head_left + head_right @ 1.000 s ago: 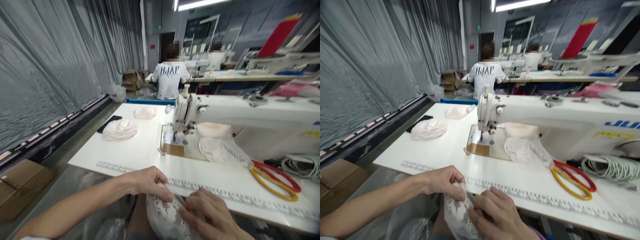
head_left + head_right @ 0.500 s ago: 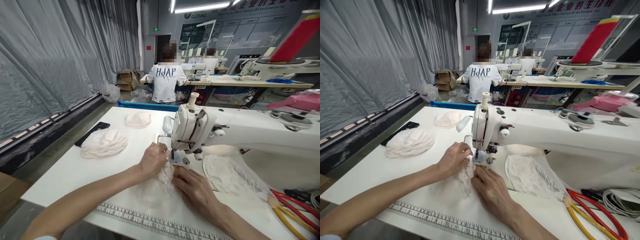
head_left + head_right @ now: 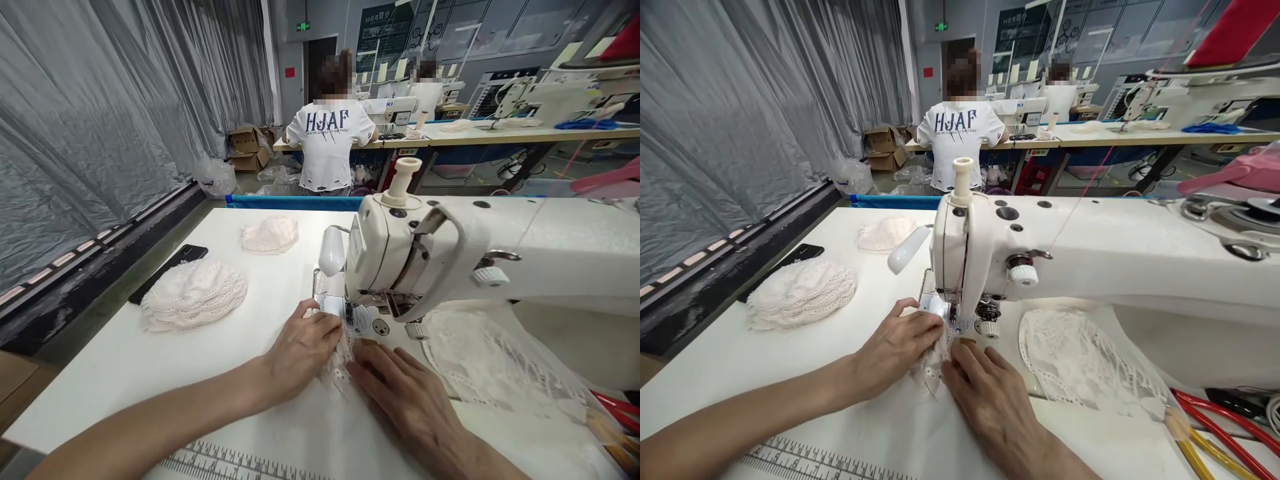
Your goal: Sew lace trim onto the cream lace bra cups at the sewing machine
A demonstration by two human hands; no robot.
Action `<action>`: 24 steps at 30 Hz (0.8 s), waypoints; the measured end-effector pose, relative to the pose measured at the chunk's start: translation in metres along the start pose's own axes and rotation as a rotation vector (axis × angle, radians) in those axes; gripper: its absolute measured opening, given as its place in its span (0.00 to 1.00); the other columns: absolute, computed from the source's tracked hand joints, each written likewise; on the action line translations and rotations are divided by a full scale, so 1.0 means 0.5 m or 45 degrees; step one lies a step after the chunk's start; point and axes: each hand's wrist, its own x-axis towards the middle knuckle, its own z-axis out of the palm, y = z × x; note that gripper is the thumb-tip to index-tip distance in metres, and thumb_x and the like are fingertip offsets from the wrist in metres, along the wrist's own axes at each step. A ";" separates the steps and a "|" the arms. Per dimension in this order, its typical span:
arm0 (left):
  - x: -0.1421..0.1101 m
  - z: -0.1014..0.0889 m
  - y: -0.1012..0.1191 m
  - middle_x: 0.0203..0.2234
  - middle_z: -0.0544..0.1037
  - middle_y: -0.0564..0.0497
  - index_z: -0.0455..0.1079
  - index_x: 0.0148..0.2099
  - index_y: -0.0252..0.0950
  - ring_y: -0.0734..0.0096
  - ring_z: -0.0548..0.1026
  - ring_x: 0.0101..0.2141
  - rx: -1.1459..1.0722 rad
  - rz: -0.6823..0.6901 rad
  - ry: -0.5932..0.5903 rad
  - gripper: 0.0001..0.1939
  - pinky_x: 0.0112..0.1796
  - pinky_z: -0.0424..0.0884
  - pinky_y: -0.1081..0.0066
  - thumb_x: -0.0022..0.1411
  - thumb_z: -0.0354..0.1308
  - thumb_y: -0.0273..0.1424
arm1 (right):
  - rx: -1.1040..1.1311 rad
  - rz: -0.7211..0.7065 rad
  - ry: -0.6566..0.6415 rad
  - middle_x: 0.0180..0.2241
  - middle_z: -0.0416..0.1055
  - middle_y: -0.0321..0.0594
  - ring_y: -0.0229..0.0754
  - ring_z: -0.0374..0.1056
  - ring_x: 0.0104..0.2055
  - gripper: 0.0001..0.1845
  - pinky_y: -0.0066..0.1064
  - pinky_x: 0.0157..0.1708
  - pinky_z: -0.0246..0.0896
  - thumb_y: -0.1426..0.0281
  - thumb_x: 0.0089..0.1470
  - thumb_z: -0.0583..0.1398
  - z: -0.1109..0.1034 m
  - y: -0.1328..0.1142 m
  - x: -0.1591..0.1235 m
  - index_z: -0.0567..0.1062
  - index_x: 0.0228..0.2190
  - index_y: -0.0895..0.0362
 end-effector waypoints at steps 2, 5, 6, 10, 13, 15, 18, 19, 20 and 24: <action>0.011 0.007 -0.012 0.37 0.74 0.51 0.66 0.40 0.35 0.74 0.72 0.33 -0.037 -0.037 0.010 0.11 0.50 0.55 0.61 0.63 0.44 0.20 | -0.067 0.045 -0.007 0.29 0.68 0.42 0.40 0.61 0.27 0.16 0.30 0.26 0.51 0.77 0.60 0.46 0.002 0.007 0.003 0.72 0.31 0.58; 0.029 0.014 -0.032 0.38 0.74 0.51 0.66 0.38 0.34 0.73 0.72 0.33 -0.111 -0.061 -0.002 0.10 0.51 0.53 0.58 0.62 0.44 0.21 | -0.178 0.082 0.009 0.25 0.66 0.39 0.39 0.58 0.22 0.15 0.30 0.23 0.48 0.77 0.59 0.46 0.008 0.020 0.007 0.72 0.31 0.58; 0.035 0.016 -0.038 0.38 0.74 0.50 0.66 0.37 0.34 0.73 0.72 0.33 -0.135 -0.059 -0.013 0.09 0.51 0.53 0.57 0.62 0.44 0.22 | -0.214 0.085 0.013 0.24 0.66 0.39 0.39 0.57 0.21 0.15 0.30 0.23 0.47 0.77 0.59 0.46 0.010 0.024 0.008 0.72 0.31 0.58; 0.052 0.024 -0.058 0.32 0.73 0.52 0.64 0.30 0.34 0.73 0.70 0.28 -0.194 -0.046 -0.019 0.10 0.52 0.52 0.57 0.61 0.44 0.23 | -0.345 0.102 -0.001 0.25 0.67 0.40 0.37 0.57 0.19 0.16 0.30 0.22 0.44 0.79 0.57 0.46 0.018 0.035 0.006 0.72 0.35 0.58; 0.058 0.036 -0.067 0.26 0.70 0.55 0.60 0.25 0.34 0.77 0.66 0.23 -0.197 -0.029 0.018 0.12 0.53 0.50 0.58 0.60 0.44 0.22 | -0.419 0.121 -0.020 0.26 0.67 0.40 0.36 0.59 0.20 0.17 0.29 0.21 0.42 0.80 0.57 0.46 0.020 0.040 0.004 0.72 0.39 0.59; 0.061 0.043 -0.071 0.24 0.68 0.56 0.58 0.24 0.34 0.78 0.65 0.23 -0.187 -0.016 0.037 0.12 0.53 0.50 0.58 0.59 0.44 0.21 | -0.444 0.131 -0.040 0.26 0.68 0.41 0.36 0.61 0.20 0.18 0.29 0.20 0.40 0.80 0.56 0.45 0.020 0.041 0.005 0.72 0.41 0.60; 0.065 0.047 -0.076 0.21 0.65 0.57 0.56 0.23 0.35 0.79 0.61 0.21 -0.170 0.015 0.065 0.12 0.52 0.51 0.59 0.58 0.43 0.20 | -0.465 0.139 -0.071 0.27 0.69 0.42 0.36 0.63 0.21 0.19 0.29 0.20 0.40 0.81 0.56 0.45 0.021 0.043 0.006 0.72 0.41 0.60; 0.066 0.047 -0.077 0.20 0.65 0.58 0.56 0.23 0.35 0.79 0.60 0.20 -0.161 0.026 0.072 0.13 0.52 0.52 0.59 0.59 0.42 0.20 | -0.467 0.135 -0.073 0.28 0.69 0.42 0.35 0.63 0.22 0.19 0.29 0.20 0.40 0.81 0.56 0.45 0.021 0.043 0.006 0.72 0.41 0.60; 0.066 0.045 -0.078 0.20 0.65 0.58 0.55 0.23 0.35 0.80 0.59 0.19 -0.151 0.032 0.075 0.13 0.52 0.52 0.59 0.59 0.42 0.20 | -0.467 0.131 -0.072 0.28 0.69 0.43 0.36 0.63 0.22 0.19 0.29 0.20 0.40 0.81 0.57 0.45 0.022 0.043 0.005 0.71 0.42 0.61; 0.055 0.033 -0.067 0.25 0.69 0.55 0.58 0.26 0.34 0.79 0.63 0.23 -0.076 0.035 0.070 0.12 0.52 0.52 0.60 0.57 0.41 0.16 | -0.442 0.087 -0.036 0.27 0.69 0.43 0.37 0.63 0.22 0.18 0.29 0.21 0.43 0.79 0.59 0.45 0.022 0.040 0.002 0.71 0.43 0.63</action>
